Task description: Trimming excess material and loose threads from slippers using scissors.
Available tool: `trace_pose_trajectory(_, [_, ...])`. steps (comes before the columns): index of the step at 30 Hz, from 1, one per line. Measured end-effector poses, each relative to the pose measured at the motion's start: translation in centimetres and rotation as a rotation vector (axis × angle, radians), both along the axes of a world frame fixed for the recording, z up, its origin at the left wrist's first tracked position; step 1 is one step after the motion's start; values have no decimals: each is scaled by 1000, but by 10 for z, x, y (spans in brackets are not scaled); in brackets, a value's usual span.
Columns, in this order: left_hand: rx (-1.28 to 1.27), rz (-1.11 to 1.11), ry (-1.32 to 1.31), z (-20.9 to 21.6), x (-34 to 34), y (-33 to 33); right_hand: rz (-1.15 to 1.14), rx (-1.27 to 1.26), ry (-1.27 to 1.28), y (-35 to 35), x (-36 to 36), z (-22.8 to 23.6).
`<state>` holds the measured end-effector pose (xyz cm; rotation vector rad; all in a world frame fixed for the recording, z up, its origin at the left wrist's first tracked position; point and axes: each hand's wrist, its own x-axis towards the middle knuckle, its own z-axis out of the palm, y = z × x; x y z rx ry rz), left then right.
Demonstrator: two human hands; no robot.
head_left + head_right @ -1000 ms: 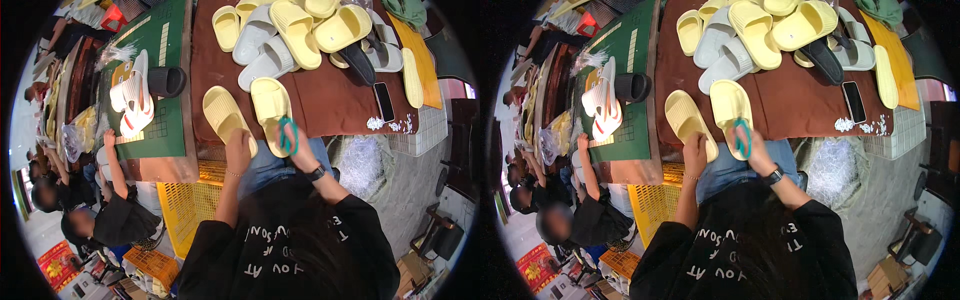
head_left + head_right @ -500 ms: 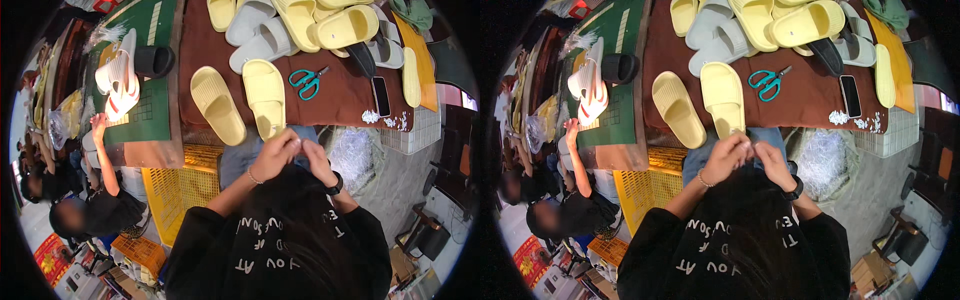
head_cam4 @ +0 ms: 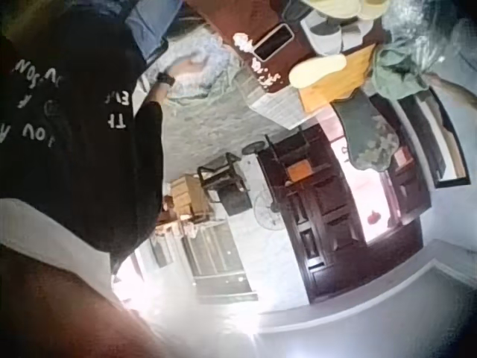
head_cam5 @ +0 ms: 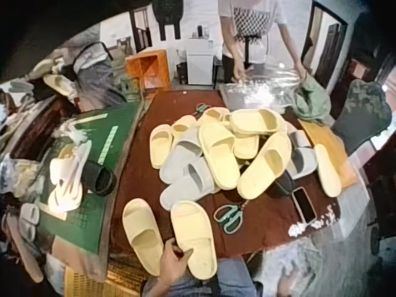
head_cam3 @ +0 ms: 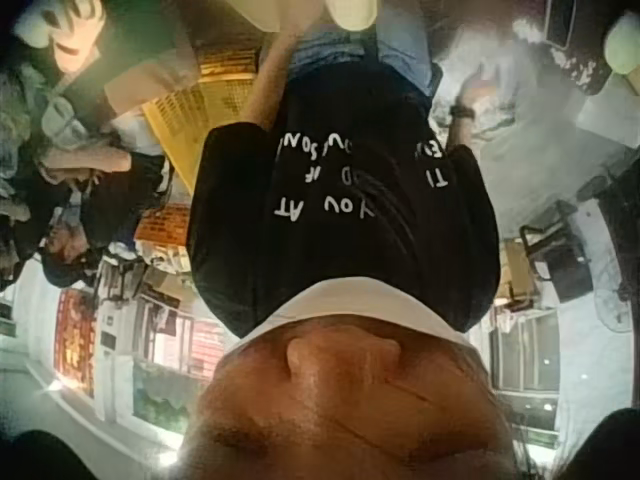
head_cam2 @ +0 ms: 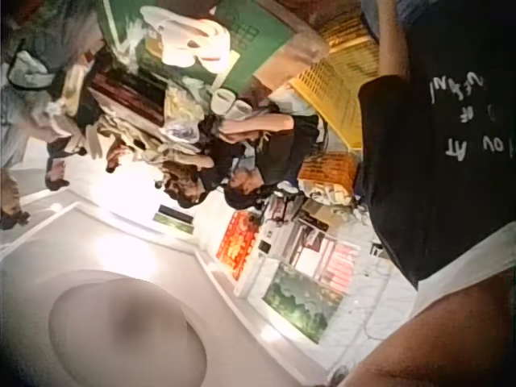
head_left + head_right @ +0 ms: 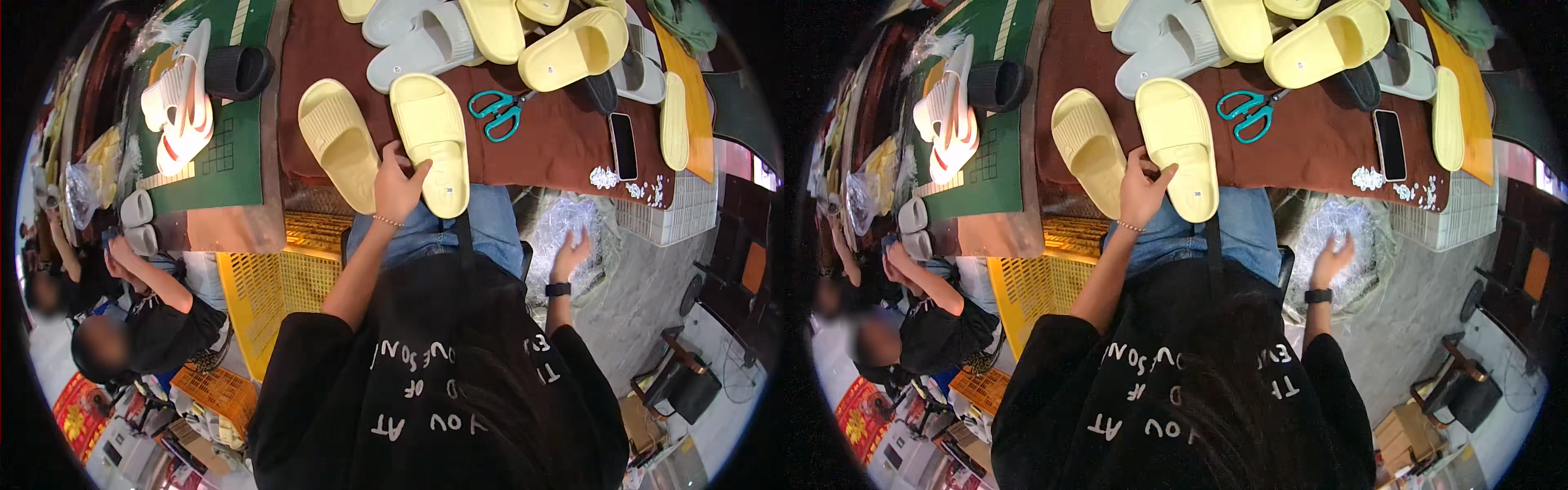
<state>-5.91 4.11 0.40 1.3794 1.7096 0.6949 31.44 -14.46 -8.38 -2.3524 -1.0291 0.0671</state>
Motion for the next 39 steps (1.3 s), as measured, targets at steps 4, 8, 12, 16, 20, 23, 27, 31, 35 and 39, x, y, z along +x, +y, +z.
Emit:
trace_pose_trajectory(4, [-105,59,-513,-27,5,-4,468,219,490,77,-125,85])
trace_pose_trajectory(8, [-147,247,-926,6,25,-11,777,120,376,105,-172,142])
trace_pose_trajectory(12, [-72,311,-947,44,24,-19,910,141,329,116,-191,163])
trace_pose_trajectory(16, [60,339,-911,65,20,-21,957,156,372,114,-201,164])
trace_pose_trajectory(20, [81,368,-964,74,19,-24,940,168,381,114,-206,165])
trace_pose_trajectory(23, [70,349,-980,78,19,-26,931,189,402,115,-207,164])
trace_pose_trajectory(27, [69,339,-949,82,20,-27,977,144,404,122,-204,168])
trace_pose_trajectory(31, [64,321,-951,75,18,-27,1013,120,381,125,-199,175])
trace_pose_trajectory(35, [126,485,-874,72,17,-11,1076,98,493,106,-185,182])
trace_pose_trajectory(39, [86,486,-873,65,0,-11,352,338,603,119,-101,139])
